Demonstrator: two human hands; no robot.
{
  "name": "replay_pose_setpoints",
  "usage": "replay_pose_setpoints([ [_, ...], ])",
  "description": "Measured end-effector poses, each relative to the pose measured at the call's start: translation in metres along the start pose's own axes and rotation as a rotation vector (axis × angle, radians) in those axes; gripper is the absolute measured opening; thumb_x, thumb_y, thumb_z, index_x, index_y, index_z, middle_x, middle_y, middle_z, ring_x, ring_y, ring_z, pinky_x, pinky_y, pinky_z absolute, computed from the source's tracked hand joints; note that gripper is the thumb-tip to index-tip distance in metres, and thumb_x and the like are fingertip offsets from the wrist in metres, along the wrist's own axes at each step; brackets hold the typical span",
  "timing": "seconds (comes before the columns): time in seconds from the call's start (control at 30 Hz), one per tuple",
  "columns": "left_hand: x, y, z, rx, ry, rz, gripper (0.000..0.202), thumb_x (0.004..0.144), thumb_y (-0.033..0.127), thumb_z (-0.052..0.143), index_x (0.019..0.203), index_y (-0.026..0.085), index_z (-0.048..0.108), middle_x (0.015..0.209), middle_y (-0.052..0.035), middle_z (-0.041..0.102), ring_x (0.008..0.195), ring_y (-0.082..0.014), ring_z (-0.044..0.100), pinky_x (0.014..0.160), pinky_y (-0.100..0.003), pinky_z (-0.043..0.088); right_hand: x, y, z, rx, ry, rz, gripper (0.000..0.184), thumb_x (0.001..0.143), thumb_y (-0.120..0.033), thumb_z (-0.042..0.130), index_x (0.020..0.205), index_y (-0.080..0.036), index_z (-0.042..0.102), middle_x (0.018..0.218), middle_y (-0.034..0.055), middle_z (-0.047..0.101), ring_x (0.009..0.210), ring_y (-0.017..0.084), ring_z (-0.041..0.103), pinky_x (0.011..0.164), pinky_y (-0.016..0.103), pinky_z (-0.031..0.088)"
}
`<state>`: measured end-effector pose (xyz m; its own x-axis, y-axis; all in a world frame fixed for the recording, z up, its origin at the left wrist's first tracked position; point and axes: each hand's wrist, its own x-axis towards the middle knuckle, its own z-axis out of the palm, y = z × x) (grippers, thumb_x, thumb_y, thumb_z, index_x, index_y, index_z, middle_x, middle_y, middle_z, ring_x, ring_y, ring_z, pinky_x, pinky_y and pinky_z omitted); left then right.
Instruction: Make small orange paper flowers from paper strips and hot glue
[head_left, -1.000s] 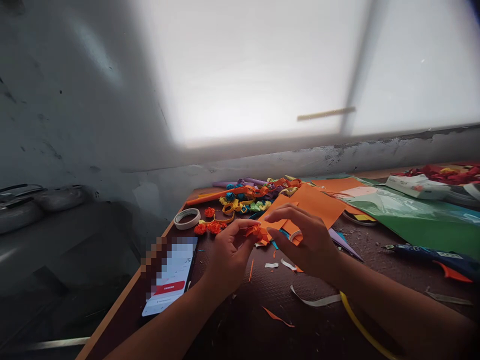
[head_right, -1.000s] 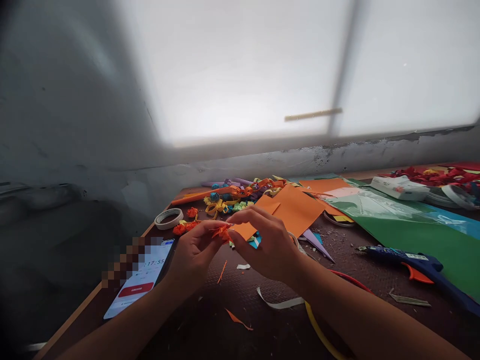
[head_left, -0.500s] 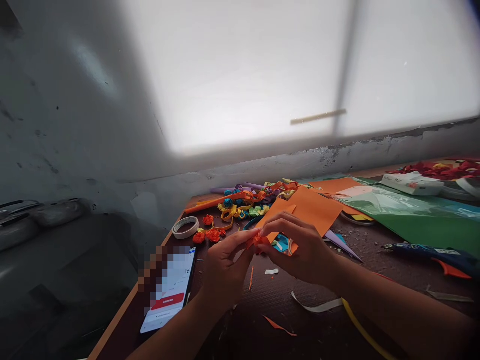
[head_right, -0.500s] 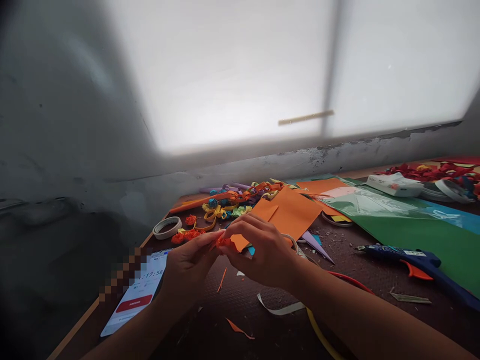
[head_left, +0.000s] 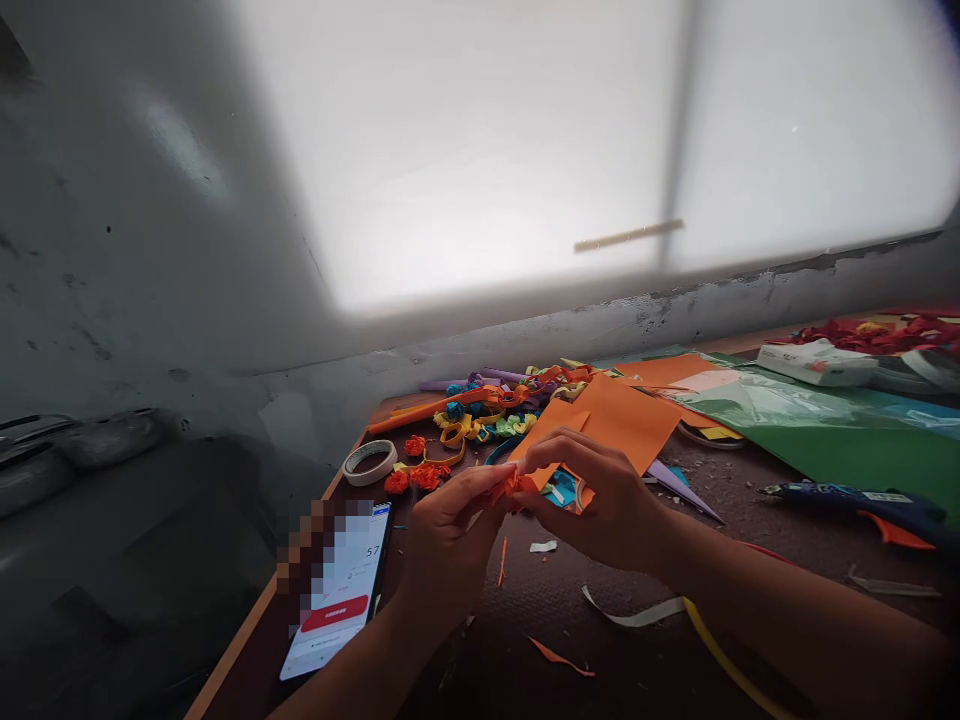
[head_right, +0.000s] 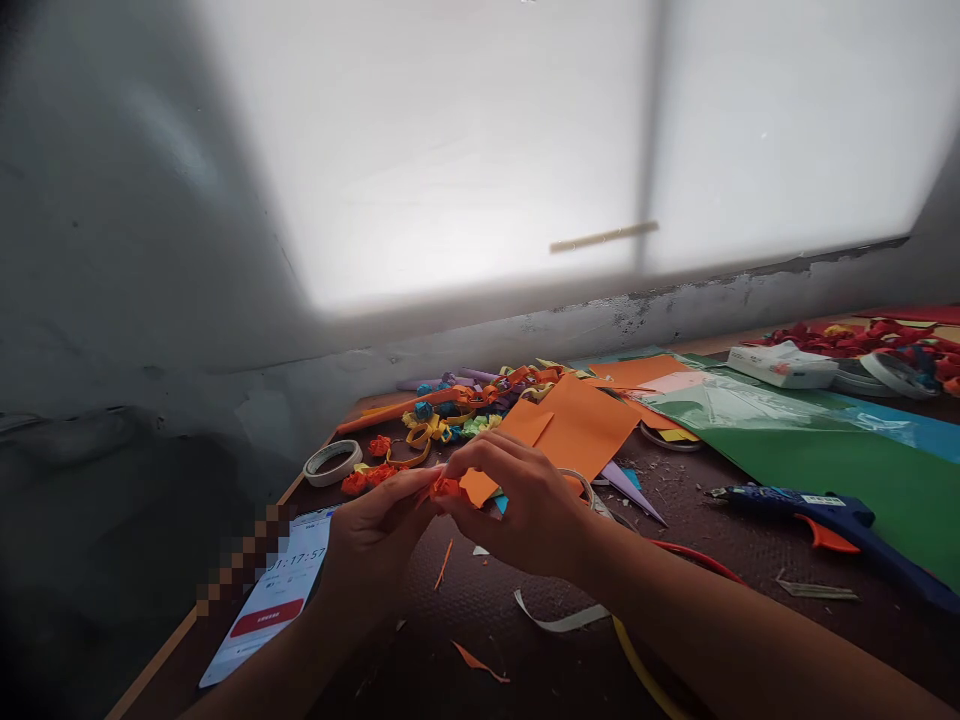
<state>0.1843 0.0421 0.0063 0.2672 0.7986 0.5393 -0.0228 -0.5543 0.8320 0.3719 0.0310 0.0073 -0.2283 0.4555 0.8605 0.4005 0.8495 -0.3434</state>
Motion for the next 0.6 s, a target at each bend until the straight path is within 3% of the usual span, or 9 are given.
replay_pose_setpoints([
  [0.17,-0.0015,-0.0052,0.0000,0.049,-0.023,-0.004,0.017,0.086,0.022,0.073,0.102,0.024,0.079,0.096,-0.0032,0.079,0.088,-0.0172,0.076,0.079,-0.023,0.062,0.0020,-0.0002,-0.0016,0.015,-0.047,-0.034,0.011,0.090,-0.015,0.067,0.093,-0.020,0.059,0.086,0.0029,0.066,0.079,0.013,0.062,0.072,0.024,0.049],
  [0.33,-0.0007,-0.0085,0.0025,0.140,-0.116,0.009,0.027,0.090,0.026,0.069,0.117,0.024,0.074,0.105,-0.0059,0.077,0.095,-0.0189,0.074,0.085,-0.027,0.060,0.0017,-0.0023,-0.0015,-0.019,-0.077,-0.014,0.013,0.085,-0.009,0.065,0.082,-0.019,0.057,0.084,0.0033,0.063,0.075,0.013,0.059,0.066,0.024,0.047],
  [0.47,0.0013,-0.0070,0.0033,0.207,-0.122,0.044,0.017,0.091,0.028,0.066,0.101,0.021,0.077,0.094,-0.0057,0.077,0.087,-0.0187,0.073,0.080,-0.028,0.059,0.0019,-0.0045,-0.0005,0.002,-0.076,0.134,0.011,0.083,-0.011,0.066,0.078,-0.019,0.059,0.079,0.0008,0.065,0.070,0.011,0.061,0.063,0.022,0.047],
  [0.6,0.0014,-0.0069,0.0028,0.238,-0.068,0.005,0.013,0.090,0.028,0.067,0.097,0.020,0.075,0.088,-0.0044,0.077,0.081,-0.0190,0.073,0.075,-0.029,0.059,0.0046,-0.0065,-0.0003,0.077,-0.084,0.404,0.004,0.082,-0.018,0.072,0.083,-0.020,0.069,0.078,-0.0008,0.072,0.072,0.013,0.068,0.067,0.022,0.052],
])
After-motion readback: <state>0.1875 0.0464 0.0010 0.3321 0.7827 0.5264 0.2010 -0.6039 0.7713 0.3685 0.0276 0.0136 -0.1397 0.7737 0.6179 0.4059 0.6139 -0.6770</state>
